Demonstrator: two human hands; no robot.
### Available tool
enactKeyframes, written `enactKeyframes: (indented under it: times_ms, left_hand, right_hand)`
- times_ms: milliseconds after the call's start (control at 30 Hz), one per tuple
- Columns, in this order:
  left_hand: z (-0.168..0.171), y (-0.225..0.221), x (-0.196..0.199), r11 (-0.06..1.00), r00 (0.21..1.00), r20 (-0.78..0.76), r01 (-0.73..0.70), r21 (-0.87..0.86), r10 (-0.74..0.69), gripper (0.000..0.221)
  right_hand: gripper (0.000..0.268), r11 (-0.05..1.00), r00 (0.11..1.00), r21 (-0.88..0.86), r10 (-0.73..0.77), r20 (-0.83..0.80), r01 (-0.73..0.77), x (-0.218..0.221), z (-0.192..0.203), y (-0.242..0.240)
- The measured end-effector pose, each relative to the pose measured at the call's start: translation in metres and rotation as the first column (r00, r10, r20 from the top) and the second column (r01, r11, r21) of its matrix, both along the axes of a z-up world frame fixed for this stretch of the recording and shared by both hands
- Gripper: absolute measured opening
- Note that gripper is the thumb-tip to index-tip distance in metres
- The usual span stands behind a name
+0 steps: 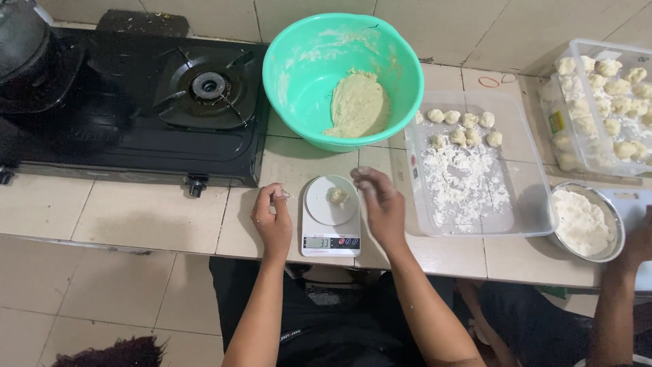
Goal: Weighing small portions of dough on a digital scale and rolling them into uniform balls.
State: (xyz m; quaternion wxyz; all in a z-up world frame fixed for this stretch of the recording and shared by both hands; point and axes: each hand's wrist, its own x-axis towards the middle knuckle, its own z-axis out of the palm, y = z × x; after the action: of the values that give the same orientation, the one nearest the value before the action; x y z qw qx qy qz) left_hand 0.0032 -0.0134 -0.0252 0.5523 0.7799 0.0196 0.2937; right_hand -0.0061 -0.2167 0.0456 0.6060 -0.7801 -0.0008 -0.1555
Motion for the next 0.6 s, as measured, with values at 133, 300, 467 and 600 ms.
enactKeyframes:
  times_ms: [133, 300, 467, 600]
  left_hand:
    - [-0.001, 0.0, 0.002, 1.0, 1.0, 0.007, -0.004, -0.024, 0.005, 0.016]
    - [-0.005, 0.0, 0.002, 0.999, 0.999, 0.03, -0.019, -0.04, 0.021, 0.015]
    - [-0.001, -0.001, 0.001, 0.998, 1.0, 0.025, -0.016, -0.054, 0.017, 0.016]
    - [-0.002, -0.001, 0.001, 0.998, 1.0, 0.016, -0.022, -0.064, 0.023, 0.016]
  right_hand:
    - [0.019, 0.984, 0.992, 0.13, -0.126, 0.021, 0.123, 0.0, -0.004, -0.02]
    - [0.012, 0.892, 0.981, 0.41, -0.187, -0.045, 0.189, -0.002, -0.018, -0.042]
    - [0.013, 0.898, 0.992, 0.422, -0.121, -0.031, 0.123, -0.005, -0.029, -0.049]
    - [0.014, 0.962, 0.998, 0.269, -0.063, 0.01, 0.058, -0.006, -0.029, -0.049]
